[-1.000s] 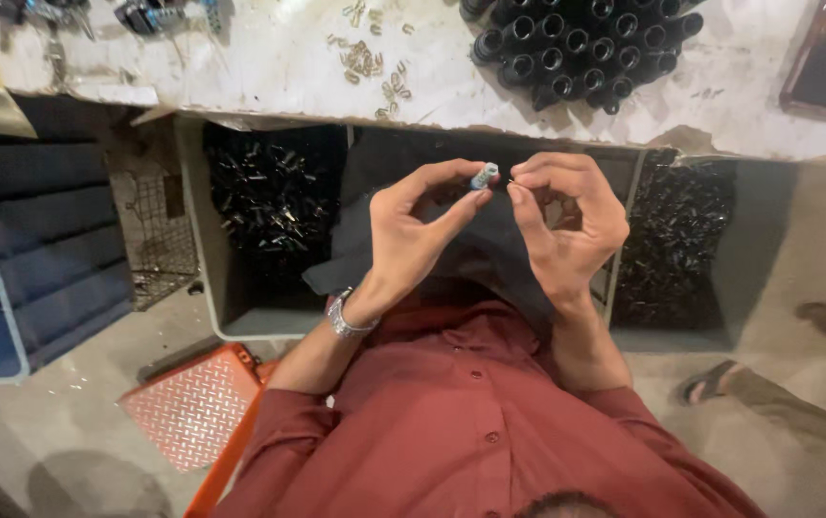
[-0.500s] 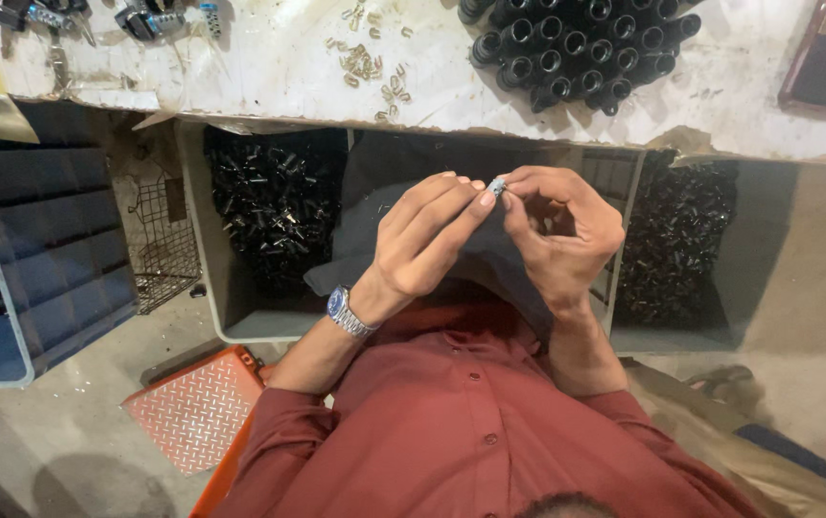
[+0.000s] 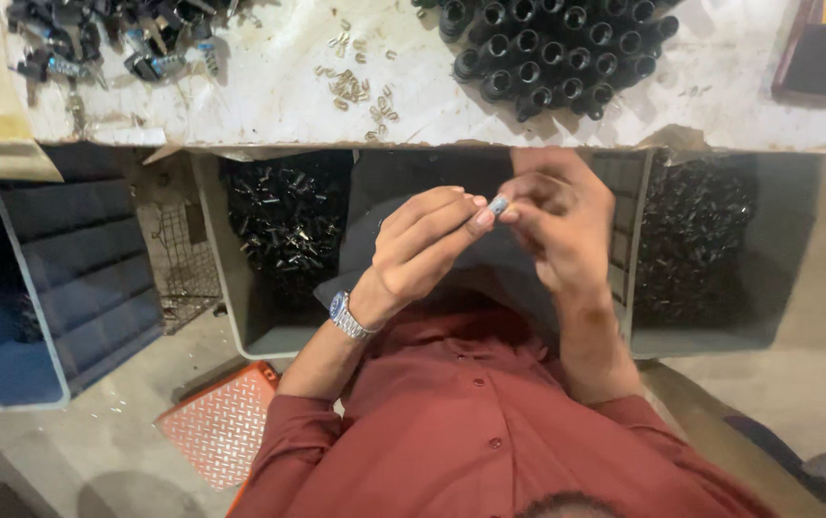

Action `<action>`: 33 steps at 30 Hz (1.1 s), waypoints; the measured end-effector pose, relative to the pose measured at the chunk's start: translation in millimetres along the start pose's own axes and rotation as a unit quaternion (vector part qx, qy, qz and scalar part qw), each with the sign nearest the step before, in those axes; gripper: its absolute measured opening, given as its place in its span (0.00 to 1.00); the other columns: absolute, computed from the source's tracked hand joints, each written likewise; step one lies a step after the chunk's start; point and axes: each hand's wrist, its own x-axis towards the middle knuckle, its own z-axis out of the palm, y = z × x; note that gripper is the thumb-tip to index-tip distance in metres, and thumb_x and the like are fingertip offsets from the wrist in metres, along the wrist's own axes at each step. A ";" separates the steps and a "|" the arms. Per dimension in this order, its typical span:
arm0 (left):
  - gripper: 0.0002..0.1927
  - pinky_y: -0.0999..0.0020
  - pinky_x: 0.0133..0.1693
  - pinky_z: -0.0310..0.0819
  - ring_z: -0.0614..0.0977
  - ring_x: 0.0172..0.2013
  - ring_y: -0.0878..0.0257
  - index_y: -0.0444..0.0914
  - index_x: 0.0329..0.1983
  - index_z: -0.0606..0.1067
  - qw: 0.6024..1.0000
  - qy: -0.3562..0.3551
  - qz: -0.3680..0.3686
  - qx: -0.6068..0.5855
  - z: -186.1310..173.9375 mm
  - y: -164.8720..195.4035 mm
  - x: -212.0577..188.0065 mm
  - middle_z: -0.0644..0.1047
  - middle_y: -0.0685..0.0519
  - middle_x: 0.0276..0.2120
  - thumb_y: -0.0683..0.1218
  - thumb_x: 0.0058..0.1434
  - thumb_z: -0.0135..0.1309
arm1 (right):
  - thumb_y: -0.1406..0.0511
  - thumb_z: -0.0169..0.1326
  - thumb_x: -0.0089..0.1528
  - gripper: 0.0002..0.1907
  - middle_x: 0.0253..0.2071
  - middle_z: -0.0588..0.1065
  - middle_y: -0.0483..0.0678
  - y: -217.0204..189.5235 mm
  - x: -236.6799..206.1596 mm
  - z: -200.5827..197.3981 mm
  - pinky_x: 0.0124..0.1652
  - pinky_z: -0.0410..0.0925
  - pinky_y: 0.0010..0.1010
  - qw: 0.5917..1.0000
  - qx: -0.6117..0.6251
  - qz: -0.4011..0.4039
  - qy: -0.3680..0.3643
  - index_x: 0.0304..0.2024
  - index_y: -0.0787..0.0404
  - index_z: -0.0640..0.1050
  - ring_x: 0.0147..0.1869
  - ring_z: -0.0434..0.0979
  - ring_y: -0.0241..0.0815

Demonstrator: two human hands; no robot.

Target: The person picks up black rubber caps and small metal inserts from the workbench, presses an insert into each cap by hand, and places the assembled caps into a honeycomb tray. They also gather scattered caps and inserts into piles and reach across the bench to collect more parts.

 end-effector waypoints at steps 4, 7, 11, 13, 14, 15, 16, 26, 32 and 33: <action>0.17 0.57 0.47 0.79 0.81 0.43 0.52 0.32 0.50 0.79 0.996 -0.079 -0.052 0.001 -1.4 -10.7 9.0 0.80 0.48 0.42 0.38 0.57 0.63 | 0.69 0.58 0.67 0.11 0.33 0.77 0.46 6.8 12.4 -17.7 0.23 0.56 0.15 0.997 -0.005 0.069 -0.027 0.50 0.68 0.79 0.27 0.66 0.26; 0.17 0.59 0.44 0.75 0.80 0.41 0.52 0.36 0.48 0.80 0.986 -0.088 -0.140 0.029 1.0 -30.2 14.4 0.79 0.50 0.39 0.47 0.57 0.66 | 0.69 0.54 0.71 0.08 0.43 0.77 0.47 5.6 7.9 -25.5 0.38 0.63 0.22 0.984 -0.142 -0.105 -0.004 0.51 0.68 0.74 0.40 0.70 0.33; 0.14 0.59 0.52 0.70 0.77 0.48 0.50 0.38 0.53 0.79 0.956 -0.042 -0.273 0.102 15.9 -64.6 25.2 0.78 0.48 0.46 0.44 0.66 0.65 | 0.64 0.48 0.77 0.09 0.39 0.76 0.45 0.4 2.1 -28.3 0.47 0.70 0.26 0.968 -0.139 -0.203 -0.053 0.56 0.61 0.68 0.42 0.75 0.34; 0.18 0.56 0.58 0.66 0.76 0.52 0.49 0.40 0.57 0.78 0.947 -0.064 -0.274 0.153 24.4 -71.6 31.1 0.77 0.46 0.50 0.47 0.66 0.66 | 0.63 0.48 0.75 0.13 0.40 0.75 0.43 4.6 0.4 -27.2 0.44 0.70 0.26 0.982 -0.042 -0.162 -0.086 0.59 0.60 0.66 0.39 0.74 0.33; 0.17 0.55 0.62 0.64 0.75 0.56 0.50 0.43 0.58 0.78 0.945 -0.084 -0.269 0.168 29.8 -71.6 34.5 0.77 0.46 0.52 0.48 0.67 0.66 | 0.63 0.50 0.73 0.16 0.46 0.73 0.44 8.3 -1.5 -27.0 0.45 0.68 0.26 0.986 0.008 -0.143 -0.089 0.61 0.62 0.66 0.43 0.72 0.33; 0.17 0.53 0.61 0.63 0.75 0.57 0.49 0.43 0.57 0.79 0.934 -0.084 -0.285 0.196 34.5 -67.6 34.9 0.77 0.45 0.52 0.49 0.66 0.67 | 0.63 0.51 0.71 0.20 0.51 0.71 0.46 13.2 -4.4 -27.1 0.46 0.66 0.26 0.986 0.060 -0.131 -0.082 0.63 0.63 0.66 0.47 0.71 0.34; 0.18 0.52 0.60 0.63 0.75 0.57 0.47 0.43 0.55 0.80 0.926 -0.086 -0.295 0.220 37.5 -61.2 34.5 0.78 0.45 0.52 0.50 0.65 0.68 | 0.62 0.49 0.72 0.20 0.47 0.71 0.45 17.7 -8.4 -28.0 0.46 0.68 0.26 0.991 0.002 -0.113 -0.075 0.65 0.62 0.65 0.45 0.71 0.34; 0.19 0.61 0.37 0.71 0.78 0.37 0.49 0.26 0.58 0.74 0.987 -0.037 -0.117 0.106 52.3 9.5 -23.0 0.74 0.40 0.43 0.46 0.76 0.44 | 0.66 0.52 0.75 0.10 0.36 0.75 0.48 6.2 -34.9 -9.2 0.36 0.66 0.25 0.980 0.127 -0.106 -0.110 0.56 0.64 0.73 0.36 0.71 0.31; 0.17 0.62 0.42 0.71 0.77 0.43 0.48 0.29 0.62 0.71 0.990 -0.081 -0.114 0.023 36.3 -9.7 -43.8 0.73 0.40 0.45 0.44 0.79 0.39 | 0.70 0.54 0.67 0.14 0.44 0.78 0.52 -1.9 -26.9 -33.5 0.47 0.71 0.35 0.906 -0.230 -0.302 -0.185 0.55 0.65 0.71 0.48 0.80 0.46; 0.17 0.59 0.45 0.72 0.77 0.44 0.48 0.30 0.61 0.70 0.982 -0.127 -0.140 0.001 35.9 -15.4 -50.0 0.73 0.40 0.46 0.44 0.76 0.41 | 0.71 0.56 0.61 0.23 0.43 0.77 0.54 -1.1 -24.1 -41.4 0.44 0.70 0.37 0.857 -0.342 -0.318 -0.216 0.59 0.67 0.70 0.48 0.79 0.51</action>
